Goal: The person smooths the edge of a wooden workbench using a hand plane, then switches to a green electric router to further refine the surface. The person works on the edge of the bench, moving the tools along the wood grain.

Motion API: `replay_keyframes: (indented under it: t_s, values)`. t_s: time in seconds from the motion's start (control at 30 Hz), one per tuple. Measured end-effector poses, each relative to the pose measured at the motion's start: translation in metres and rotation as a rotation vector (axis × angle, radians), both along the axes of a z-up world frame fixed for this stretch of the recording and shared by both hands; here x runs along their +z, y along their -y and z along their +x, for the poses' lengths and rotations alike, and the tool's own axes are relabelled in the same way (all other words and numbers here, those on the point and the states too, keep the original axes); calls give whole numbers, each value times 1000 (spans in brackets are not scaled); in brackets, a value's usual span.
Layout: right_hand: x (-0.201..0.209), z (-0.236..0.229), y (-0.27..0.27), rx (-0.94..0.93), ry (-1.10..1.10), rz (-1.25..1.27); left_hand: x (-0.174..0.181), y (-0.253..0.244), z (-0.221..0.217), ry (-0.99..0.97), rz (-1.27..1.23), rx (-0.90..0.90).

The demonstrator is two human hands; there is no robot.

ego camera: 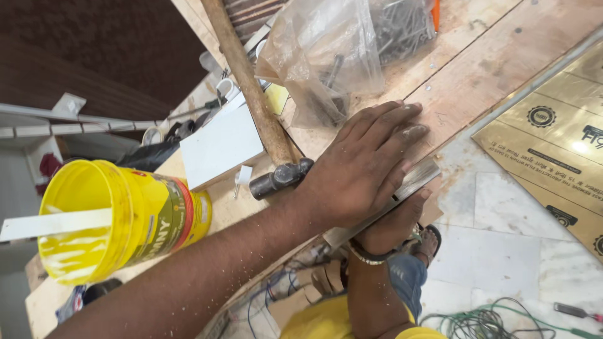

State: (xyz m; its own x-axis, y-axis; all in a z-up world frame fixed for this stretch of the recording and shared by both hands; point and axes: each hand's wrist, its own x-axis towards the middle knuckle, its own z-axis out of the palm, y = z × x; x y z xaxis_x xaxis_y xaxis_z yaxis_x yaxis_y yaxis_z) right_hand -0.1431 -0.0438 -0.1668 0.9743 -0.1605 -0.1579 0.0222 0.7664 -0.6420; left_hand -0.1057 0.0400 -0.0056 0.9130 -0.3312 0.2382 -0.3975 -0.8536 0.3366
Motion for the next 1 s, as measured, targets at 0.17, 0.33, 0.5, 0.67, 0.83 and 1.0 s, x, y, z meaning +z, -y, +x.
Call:
replay_keyframes:
  t_s: [0.17,0.33,0.5,0.67,0.83,1.0]
  values:
    - [9,62,24,-4,83,381,9,1,4,-64,-20,-11]
    - [-38,146,60,-110,179,170,17,9,4,77,-39,13]
    - [-105,208,84,-210,454,-356,-19,61,-73,101,-425,250]
    - [-78,230,115,48,300,74,-77,124,-105,-184,-2130,724]
    - [-61,210,108,52,332,-41,-78,110,-107,5,-2377,296]
    - [-43,192,109,195,234,179,-72,108,-116,-36,-2370,406]
